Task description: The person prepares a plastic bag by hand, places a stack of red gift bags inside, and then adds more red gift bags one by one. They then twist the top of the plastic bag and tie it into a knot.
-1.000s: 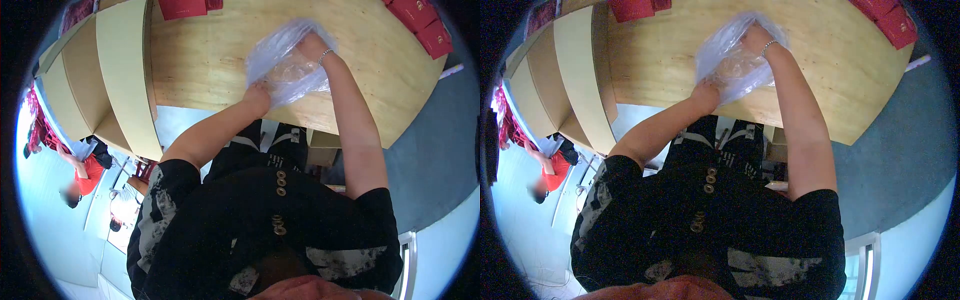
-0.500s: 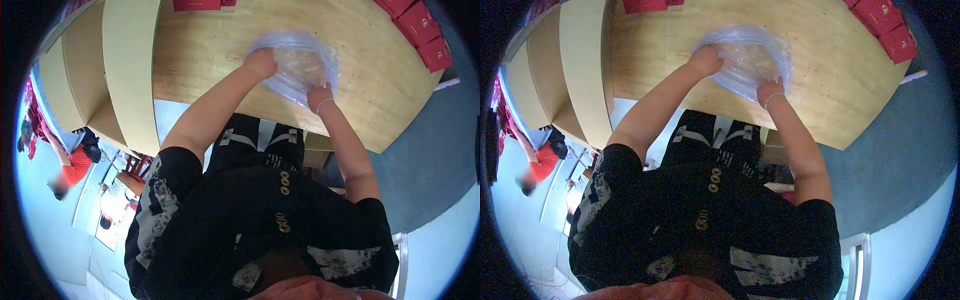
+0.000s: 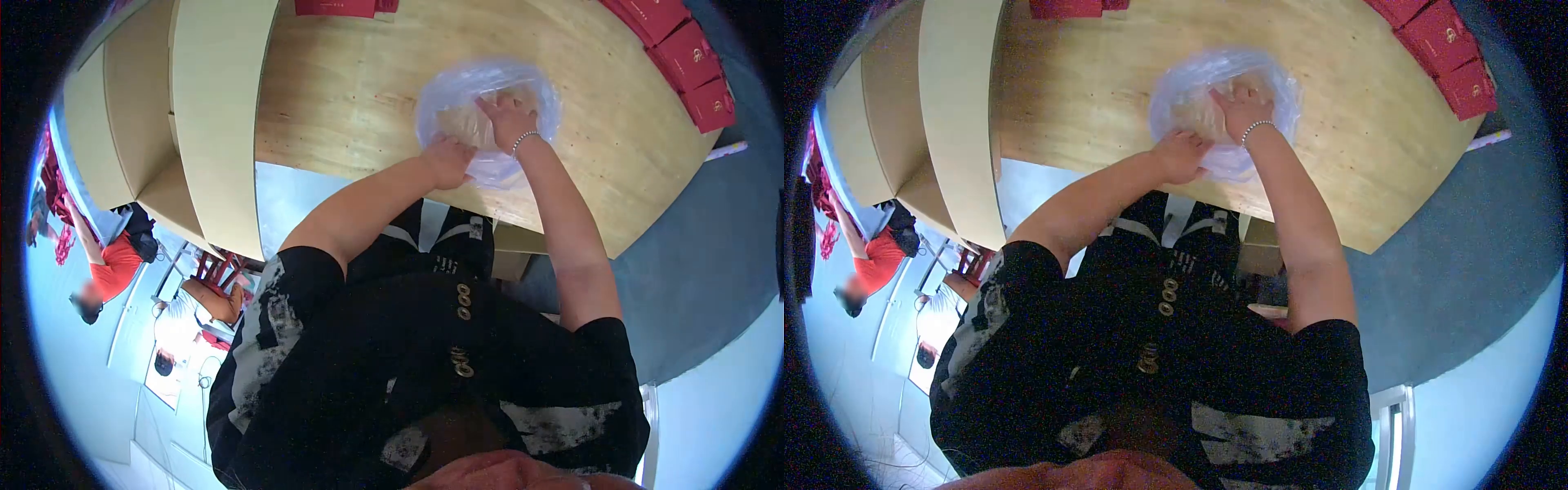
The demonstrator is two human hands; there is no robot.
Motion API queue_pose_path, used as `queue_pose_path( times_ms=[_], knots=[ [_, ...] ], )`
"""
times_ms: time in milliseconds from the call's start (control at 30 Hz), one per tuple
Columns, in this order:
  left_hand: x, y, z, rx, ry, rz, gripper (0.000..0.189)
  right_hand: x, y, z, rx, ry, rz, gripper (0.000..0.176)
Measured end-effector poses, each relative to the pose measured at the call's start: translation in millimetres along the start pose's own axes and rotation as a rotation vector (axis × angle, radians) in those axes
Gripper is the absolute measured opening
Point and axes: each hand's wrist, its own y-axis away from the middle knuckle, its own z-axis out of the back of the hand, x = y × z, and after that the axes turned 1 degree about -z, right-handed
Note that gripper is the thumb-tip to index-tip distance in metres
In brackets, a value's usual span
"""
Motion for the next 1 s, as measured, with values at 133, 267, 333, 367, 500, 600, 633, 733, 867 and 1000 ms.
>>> queue_pose_path(
  times_ms=[133,267,333,367,500,600,633,733,867,1000],
  knots=[
    [-1,12,-30,-0.017,0.03,0.071,0.056,-4,-13,24,0.322,0.169,0.014,0.042],
    [-7,3,-28,0.008,0.028,0.129,0.049,-11,-18,7,0.337,0.196,0.019,0.037],
    [-7,-7,-7,0.036,0.213,0.21,0.041,-17,-13,-19,-0.155,0.015,0.16,0.031],
    [0,-20,-8,0.035,0.211,0.207,0.041,-15,-8,-20,-0.157,0.016,0.156,0.031],
    [12,-44,31,-0.244,0.154,0.029,0.047,8,25,-22,0.04,-0.101,0.007,0.027],
    [12,-51,46,-0.203,0.186,-0.041,0.047,5,38,-43,0.062,0.091,-0.005,0.029],
    [13,-55,46,-0.169,0.19,-0.04,0.047,3,41,-46,0.054,0.124,-0.002,0.029],
    [24,-82,17,-0.21,0.354,-0.066,0.051,-6,54,-63,0.121,0.137,-0.037,0.033],
    [25,-80,18,0.093,0.394,0.116,0.056,-12,76,-104,0.24,0.082,-0.177,0.037],
    [23,-84,2,0.17,0.214,0.066,0.038,-14,80,-82,0.345,-0.095,-0.252,0.04]
  ],
)
